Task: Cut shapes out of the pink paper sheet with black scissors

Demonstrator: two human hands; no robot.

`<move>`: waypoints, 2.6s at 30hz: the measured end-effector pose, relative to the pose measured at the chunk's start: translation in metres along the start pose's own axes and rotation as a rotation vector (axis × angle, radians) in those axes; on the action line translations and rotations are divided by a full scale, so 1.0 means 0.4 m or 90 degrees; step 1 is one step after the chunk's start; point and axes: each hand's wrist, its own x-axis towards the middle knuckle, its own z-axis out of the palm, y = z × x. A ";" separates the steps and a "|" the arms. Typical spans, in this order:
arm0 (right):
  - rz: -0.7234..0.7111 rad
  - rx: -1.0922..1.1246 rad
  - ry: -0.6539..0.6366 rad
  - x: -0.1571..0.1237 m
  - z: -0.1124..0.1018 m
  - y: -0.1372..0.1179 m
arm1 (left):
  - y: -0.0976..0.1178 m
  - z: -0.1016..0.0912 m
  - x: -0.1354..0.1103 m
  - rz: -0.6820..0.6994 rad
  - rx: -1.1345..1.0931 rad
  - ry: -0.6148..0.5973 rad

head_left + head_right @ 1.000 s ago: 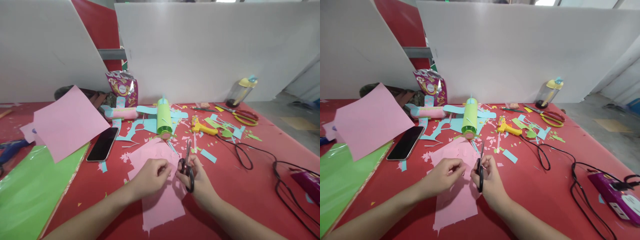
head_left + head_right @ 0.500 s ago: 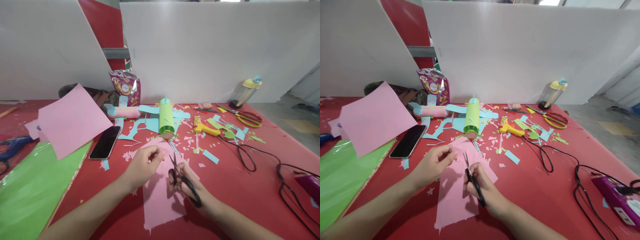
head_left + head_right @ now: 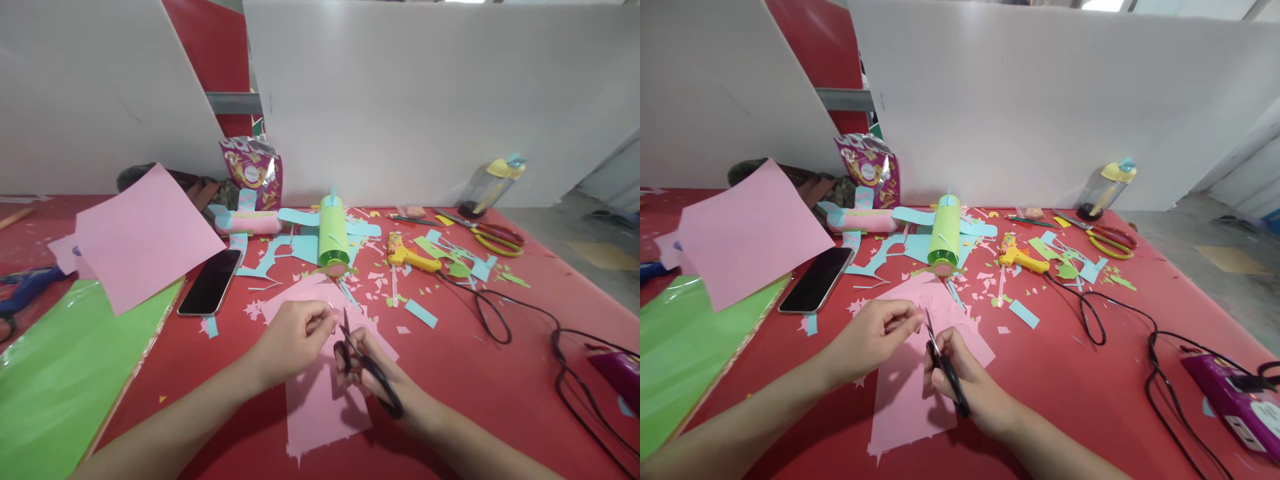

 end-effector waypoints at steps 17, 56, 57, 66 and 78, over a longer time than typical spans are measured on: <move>0.020 0.003 0.024 -0.003 0.009 -0.007 | -0.004 0.002 0.000 -0.001 0.011 -0.015; -0.002 -0.036 0.106 0.014 0.007 0.001 | -0.024 -0.003 0.007 -0.039 0.022 0.010; -0.031 -0.032 0.138 0.015 0.004 0.001 | -0.025 0.000 0.007 -0.036 0.030 -0.010; -0.093 -0.060 0.229 0.022 -0.008 0.005 | -0.037 0.032 -0.005 0.028 0.089 -0.226; -0.097 -0.155 0.241 0.018 0.007 -0.006 | -0.039 0.039 -0.009 0.089 0.099 -0.262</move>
